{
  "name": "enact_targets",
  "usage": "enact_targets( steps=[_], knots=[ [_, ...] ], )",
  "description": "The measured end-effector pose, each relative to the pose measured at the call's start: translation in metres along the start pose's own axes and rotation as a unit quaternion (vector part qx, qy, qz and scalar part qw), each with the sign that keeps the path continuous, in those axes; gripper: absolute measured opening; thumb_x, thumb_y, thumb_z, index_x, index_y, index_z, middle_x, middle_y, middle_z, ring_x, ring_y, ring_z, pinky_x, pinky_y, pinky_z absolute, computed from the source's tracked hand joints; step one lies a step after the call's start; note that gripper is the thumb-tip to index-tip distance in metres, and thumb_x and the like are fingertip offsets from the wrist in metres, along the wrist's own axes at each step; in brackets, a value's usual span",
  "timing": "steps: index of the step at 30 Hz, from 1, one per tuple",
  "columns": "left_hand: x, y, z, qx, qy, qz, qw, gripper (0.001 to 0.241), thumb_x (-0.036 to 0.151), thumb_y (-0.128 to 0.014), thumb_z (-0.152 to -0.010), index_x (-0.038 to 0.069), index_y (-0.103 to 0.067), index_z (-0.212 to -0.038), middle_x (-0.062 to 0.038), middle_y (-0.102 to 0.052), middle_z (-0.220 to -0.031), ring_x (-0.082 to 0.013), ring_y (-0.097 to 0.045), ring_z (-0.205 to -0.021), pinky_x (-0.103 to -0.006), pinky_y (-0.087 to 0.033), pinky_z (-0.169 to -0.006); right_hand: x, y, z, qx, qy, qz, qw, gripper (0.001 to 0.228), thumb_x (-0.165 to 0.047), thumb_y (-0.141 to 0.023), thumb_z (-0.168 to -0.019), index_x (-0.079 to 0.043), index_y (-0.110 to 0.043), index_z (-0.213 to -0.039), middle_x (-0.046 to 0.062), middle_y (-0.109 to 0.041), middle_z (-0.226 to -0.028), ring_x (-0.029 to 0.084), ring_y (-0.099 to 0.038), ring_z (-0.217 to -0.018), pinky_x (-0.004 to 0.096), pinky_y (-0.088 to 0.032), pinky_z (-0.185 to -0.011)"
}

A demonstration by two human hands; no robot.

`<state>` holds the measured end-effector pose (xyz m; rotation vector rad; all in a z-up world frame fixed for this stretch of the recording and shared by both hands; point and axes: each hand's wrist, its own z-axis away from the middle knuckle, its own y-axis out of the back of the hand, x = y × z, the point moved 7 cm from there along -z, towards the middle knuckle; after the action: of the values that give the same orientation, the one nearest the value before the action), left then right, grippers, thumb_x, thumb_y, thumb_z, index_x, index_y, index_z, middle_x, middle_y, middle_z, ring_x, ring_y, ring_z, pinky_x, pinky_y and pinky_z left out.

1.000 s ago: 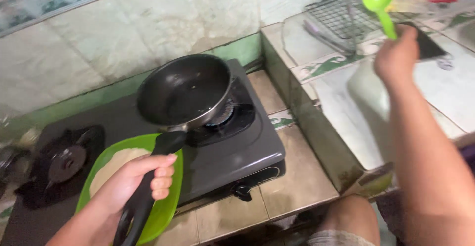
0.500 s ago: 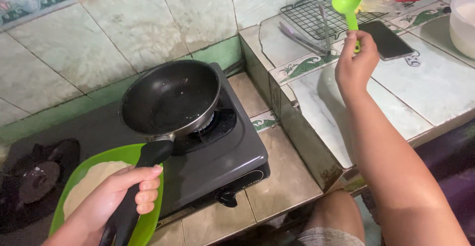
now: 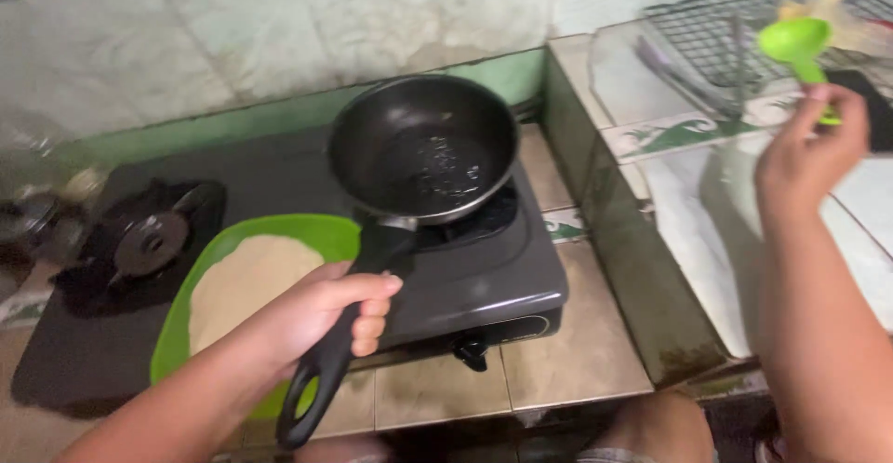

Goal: Preparing and cooking thin batter or dough on a stovetop pan.

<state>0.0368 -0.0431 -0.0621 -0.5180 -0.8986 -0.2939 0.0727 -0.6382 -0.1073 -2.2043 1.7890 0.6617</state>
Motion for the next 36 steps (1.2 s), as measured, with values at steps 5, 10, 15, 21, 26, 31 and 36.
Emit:
enact_targets(
  steps=[5, 10, 15, 21, 26, 31, 36],
  knots=[
    [-0.007, -0.001, 0.007, 0.008, 0.017, -0.011, 1.000, 0.027, 0.019, -0.067, -0.092, 0.010, -0.048, -0.075, -0.001, -0.047, -0.063, -0.0125, -0.047, -0.051, -0.0304, -0.041, -0.049, -0.014, -0.001, 0.001, -0.023, -0.045, -0.047, 0.998, 0.022, -0.015, -0.051, -0.117, 0.003, -0.064, -0.115, 0.011, -0.074, -0.110, 0.020, -0.069, -0.100, 0.033, -0.054, -0.084],
    [-0.006, -0.004, 0.017, -0.004, -0.002, -0.069, 0.998, 0.027, 0.020, -0.066, -0.092, 0.010, -0.049, -0.074, -0.002, -0.051, -0.062, -0.0142, -0.051, -0.051, -0.0311, -0.045, -0.050, -0.036, 0.000, 0.007, -0.052, -0.025, -0.029, 0.998, 0.023, -0.016, -0.050, -0.119, 0.003, -0.060, -0.116, 0.012, -0.072, -0.107, 0.019, -0.066, -0.093, 0.031, -0.052, -0.083],
    [-0.007, -0.001, 0.025, 0.007, -0.019, -0.106, 0.994, 0.027, 0.020, -0.067, -0.092, 0.009, -0.049, -0.074, -0.002, -0.051, -0.061, -0.0149, -0.053, -0.051, -0.0321, -0.046, -0.050, -0.080, 0.005, 0.010, -0.070, 0.014, -0.002, 0.997, 0.021, -0.015, -0.051, -0.120, 0.003, -0.060, -0.117, 0.014, -0.070, -0.103, 0.019, -0.065, -0.093, 0.033, -0.052, -0.085],
    [-0.008, 0.007, 0.035, 0.033, -0.030, -0.152, 0.987, 0.026, 0.019, -0.065, -0.091, 0.007, -0.050, -0.073, -0.003, -0.052, -0.061, -0.0158, -0.054, -0.051, -0.0343, -0.048, -0.050, -0.138, 0.029, 0.011, -0.099, 0.019, -0.059, 0.993, 0.023, -0.015, -0.046, -0.122, 0.005, -0.058, -0.122, 0.012, -0.065, -0.107, 0.018, -0.061, -0.096, 0.031, -0.050, -0.091],
    [-0.007, 0.012, 0.041, 0.047, -0.032, -0.206, 0.977, 0.029, 0.021, -0.064, -0.092, 0.006, -0.050, -0.072, -0.006, -0.054, -0.059, -0.0174, -0.054, -0.050, -0.0345, -0.049, -0.050, -0.161, 0.049, 0.011, -0.145, -0.013, -0.089, 0.985, 0.032, -0.019, -0.037, -0.128, 0.004, -0.058, -0.134, 0.010, -0.064, -0.119, 0.017, -0.062, -0.110, 0.029, -0.051, -0.099],
    [-0.005, 0.015, 0.046, 0.058, -0.041, -0.205, 0.976, 0.028, 0.020, -0.063, -0.092, 0.007, -0.049, -0.071, -0.006, -0.053, -0.058, -0.0173, -0.054, -0.049, -0.0346, -0.048, -0.049, -0.149, 0.058, 0.008, -0.168, -0.035, -0.084, 0.982, 0.041, -0.025, -0.031, -0.127, 0.004, -0.058, -0.137, 0.012, -0.063, -0.120, 0.019, -0.059, -0.112, 0.035, -0.050, -0.105],
    [-0.007, 0.017, 0.048, 0.057, -0.030, -0.191, 0.979, 0.027, 0.020, -0.064, -0.092, 0.007, -0.050, -0.072, -0.004, -0.053, -0.058, -0.0166, -0.053, -0.050, -0.0344, -0.048, -0.049, -0.095, 0.058, 0.014, -0.173, -0.020, -0.089, 0.981, 0.042, -0.026, -0.030, -0.128, 0.005, -0.057, -0.137, 0.012, -0.064, -0.124, 0.019, -0.058, -0.113, 0.037, -0.049, -0.108]
  ],
)
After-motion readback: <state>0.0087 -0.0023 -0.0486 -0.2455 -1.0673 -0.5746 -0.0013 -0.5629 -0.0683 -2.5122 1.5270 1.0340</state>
